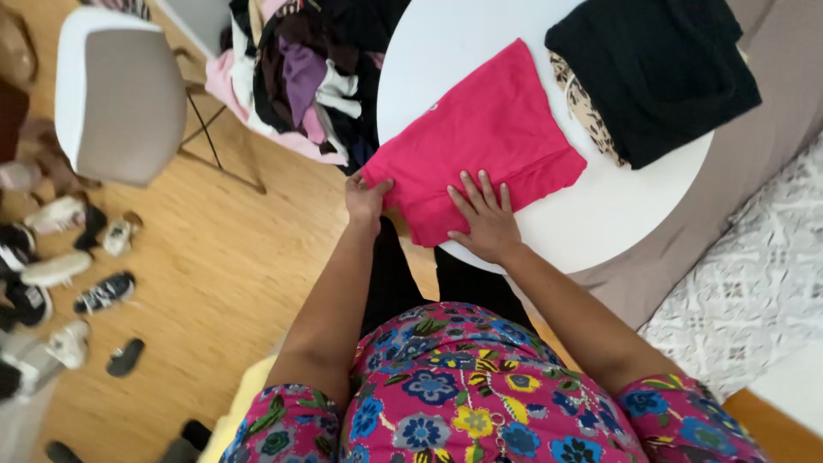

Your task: The person folds a pink t-shirt and places it on a white table. They then pick up a black t-shirt from a pile on a chair, fold it, and place it on top of the pink one. The person continues to fold the black t-shirt neatly.

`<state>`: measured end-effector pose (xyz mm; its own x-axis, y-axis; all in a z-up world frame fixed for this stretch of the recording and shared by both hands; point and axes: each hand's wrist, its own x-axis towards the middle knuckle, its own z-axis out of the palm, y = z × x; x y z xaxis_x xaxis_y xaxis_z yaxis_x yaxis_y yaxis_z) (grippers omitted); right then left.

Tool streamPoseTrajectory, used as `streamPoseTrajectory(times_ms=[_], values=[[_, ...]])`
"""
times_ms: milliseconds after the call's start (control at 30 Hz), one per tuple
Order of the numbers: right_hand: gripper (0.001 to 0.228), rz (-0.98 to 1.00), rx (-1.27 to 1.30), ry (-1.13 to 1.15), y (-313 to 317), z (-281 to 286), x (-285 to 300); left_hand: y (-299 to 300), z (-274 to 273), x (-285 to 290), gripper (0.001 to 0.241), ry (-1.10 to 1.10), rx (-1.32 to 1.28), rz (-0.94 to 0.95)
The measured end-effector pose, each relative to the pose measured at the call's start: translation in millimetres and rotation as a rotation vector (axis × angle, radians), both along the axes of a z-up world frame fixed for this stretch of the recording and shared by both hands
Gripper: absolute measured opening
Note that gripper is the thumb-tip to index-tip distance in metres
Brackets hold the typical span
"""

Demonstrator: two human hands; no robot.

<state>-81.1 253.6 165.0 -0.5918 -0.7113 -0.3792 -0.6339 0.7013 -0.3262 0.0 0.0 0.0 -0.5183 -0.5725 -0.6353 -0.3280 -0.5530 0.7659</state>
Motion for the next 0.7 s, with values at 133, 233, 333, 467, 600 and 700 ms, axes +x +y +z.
streamPoseTrajectory(times_ms=[133,233,333,467,600,700], values=[[0.102,-0.141,0.060,-0.015,-28.0,21.7,12.4,-17.6,63.5,-26.8,0.104,-0.056,-0.121,-0.210],[0.104,-0.153,-0.068,-0.020,-55.7,10.6,47.5,-38.2,62.0,-31.1,0.102,0.109,-0.119,-0.457],[0.102,-0.239,-0.236,-0.070,-92.5,-15.0,77.8,-61.0,15.8,-36.7,0.099,0.324,-0.271,-0.735],[0.097,-0.479,-0.141,0.048,-123.3,-31.1,100.6,-73.5,60.0,-55.3,0.095,-0.020,-0.373,-0.997],[0.087,-0.580,-0.084,0.260,-127.0,-44.2,104.8,-78.4,29.9,-52.6,0.090,-0.055,-0.725,-1.196],[0.085,-0.578,-0.002,0.384,-128.3,-54.9,110.1,-68.4,116.8,-65.4,0.094,-0.120,-0.634,-1.135]])
